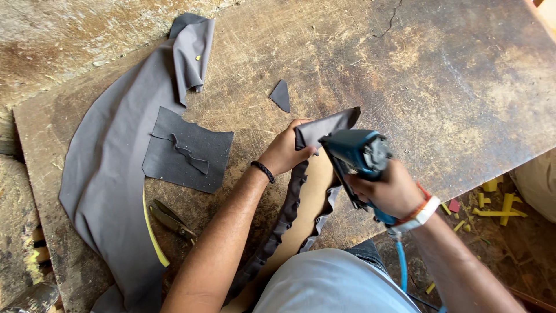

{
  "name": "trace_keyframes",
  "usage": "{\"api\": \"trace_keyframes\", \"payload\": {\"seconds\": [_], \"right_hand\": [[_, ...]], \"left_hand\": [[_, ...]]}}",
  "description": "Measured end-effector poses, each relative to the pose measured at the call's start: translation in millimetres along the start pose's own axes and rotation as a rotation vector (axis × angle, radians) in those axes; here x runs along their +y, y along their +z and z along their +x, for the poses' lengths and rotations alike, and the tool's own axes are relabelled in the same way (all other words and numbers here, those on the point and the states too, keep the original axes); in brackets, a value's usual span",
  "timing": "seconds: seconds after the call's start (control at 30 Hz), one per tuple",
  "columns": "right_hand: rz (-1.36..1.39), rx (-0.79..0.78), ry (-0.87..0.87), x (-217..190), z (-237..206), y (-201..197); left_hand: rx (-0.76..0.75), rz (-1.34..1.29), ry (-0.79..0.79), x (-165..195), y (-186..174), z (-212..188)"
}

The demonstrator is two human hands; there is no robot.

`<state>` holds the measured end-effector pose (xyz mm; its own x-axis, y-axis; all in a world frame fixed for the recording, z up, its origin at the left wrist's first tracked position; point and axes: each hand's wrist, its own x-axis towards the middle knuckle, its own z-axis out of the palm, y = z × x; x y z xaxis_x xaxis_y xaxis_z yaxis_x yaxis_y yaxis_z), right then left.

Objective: The person staples gray fabric onto a curved cardboard frame using a pneumatic staple gun, then trims excess fabric with shears. The person repeats this process along the frame, folding and securing the fabric edges.

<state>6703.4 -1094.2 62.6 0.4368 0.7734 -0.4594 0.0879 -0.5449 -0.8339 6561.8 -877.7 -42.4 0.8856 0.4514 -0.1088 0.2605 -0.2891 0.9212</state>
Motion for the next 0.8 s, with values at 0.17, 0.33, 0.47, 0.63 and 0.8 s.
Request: {"api": "trace_keyframes", "payload": {"seconds": [0.17, 0.33, 0.47, 0.63, 0.8], "right_hand": [[-0.310, 0.080, 0.059, -16, 10, 13], [-0.229, 0.062, 0.008, -16, 2, 26], [-0.287, 0.076, 0.027, -14, 3, 33], [-0.172, 0.080, -0.007, 7, 8, 25], [-0.047, 0.251, 0.053, 72, 24, -5]], "left_hand": [[-0.023, 0.070, 0.015, 6, -5, -5], [-0.054, 0.110, 0.064, 5, -13, -8], [-0.064, 0.100, 0.066, 5, -13, -9], [-0.069, 0.103, -0.015, 9, -15, -12], [0.009, -0.059, -0.039, -6, -19, -9]]}}
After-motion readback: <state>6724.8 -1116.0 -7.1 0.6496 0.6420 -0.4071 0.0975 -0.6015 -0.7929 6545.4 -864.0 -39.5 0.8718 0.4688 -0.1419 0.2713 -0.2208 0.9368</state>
